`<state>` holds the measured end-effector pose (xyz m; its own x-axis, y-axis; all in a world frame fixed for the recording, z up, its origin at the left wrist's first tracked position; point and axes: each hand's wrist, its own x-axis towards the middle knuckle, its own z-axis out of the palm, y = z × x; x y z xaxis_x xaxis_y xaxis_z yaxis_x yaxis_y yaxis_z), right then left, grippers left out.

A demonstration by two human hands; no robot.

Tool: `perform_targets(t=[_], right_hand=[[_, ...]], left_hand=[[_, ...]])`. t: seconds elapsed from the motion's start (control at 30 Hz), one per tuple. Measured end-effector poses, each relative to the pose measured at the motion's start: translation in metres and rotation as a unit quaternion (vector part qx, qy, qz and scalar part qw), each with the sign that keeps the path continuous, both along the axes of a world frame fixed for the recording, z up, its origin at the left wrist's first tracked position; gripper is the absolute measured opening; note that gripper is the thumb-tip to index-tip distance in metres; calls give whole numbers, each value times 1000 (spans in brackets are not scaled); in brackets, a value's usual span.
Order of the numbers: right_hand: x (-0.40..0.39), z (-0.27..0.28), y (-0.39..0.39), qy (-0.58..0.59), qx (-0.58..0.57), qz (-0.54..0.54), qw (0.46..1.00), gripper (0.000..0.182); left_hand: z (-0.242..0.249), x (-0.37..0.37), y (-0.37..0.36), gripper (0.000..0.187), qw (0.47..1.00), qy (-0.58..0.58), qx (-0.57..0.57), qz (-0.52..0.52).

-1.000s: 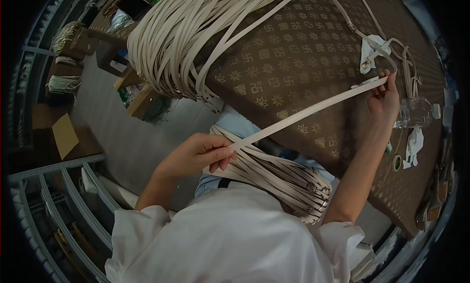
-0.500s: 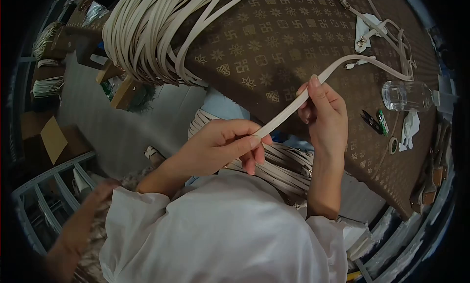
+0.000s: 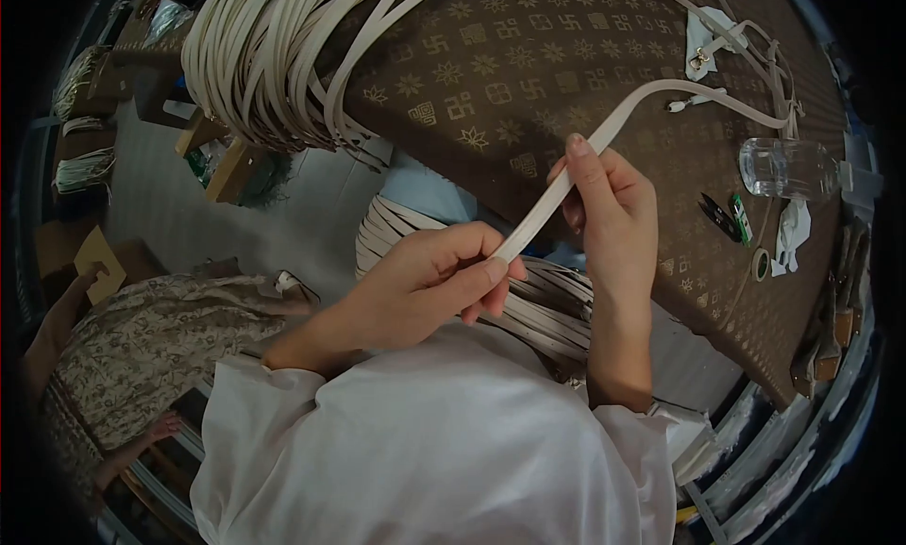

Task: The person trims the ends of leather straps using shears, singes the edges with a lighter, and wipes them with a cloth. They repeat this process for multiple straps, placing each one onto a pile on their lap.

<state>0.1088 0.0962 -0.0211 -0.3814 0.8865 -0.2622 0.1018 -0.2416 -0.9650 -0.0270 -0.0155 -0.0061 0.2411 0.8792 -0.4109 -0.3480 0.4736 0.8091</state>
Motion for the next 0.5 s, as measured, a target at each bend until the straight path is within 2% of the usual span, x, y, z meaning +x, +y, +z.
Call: perform_targets(t=[0.1,0.17,0.2,0.23,0.27,0.3,0.37,0.4,0.47,0.5], right_hand=[[3,-1,1,-62,6,50,997,42],[13,-9,-2,-90,43,94,991,41],[19,-6,-5,-82,87,87,989,32],[32,-3,-3,-96,93,64,989,32],[44,-1,-2,-124,165,55,977,27],[54,0,-1,-148,234,52,959,21],[83,3,12,-264,321,-76,907,12],[97,5,20,-309,346,-147,874,10],[138,-7,41,-433,435,-143,776,12],[152,-9,43,-467,434,-114,762,16]], left_hand=[[-3,2,2,17,1000,6,-3,-1],[-12,4,3,17,994,17,-37,101],[-18,4,4,17,997,4,-26,76],[-23,1,4,18,991,-36,-21,124],[-26,0,5,19,981,-74,-21,176],[-26,1,7,19,984,-79,-17,161],[-26,2,9,20,970,-91,-12,224],[-24,4,10,20,971,-88,-12,222],[-19,11,11,21,975,-66,-21,211],[-18,14,11,21,974,-57,-24,218]])
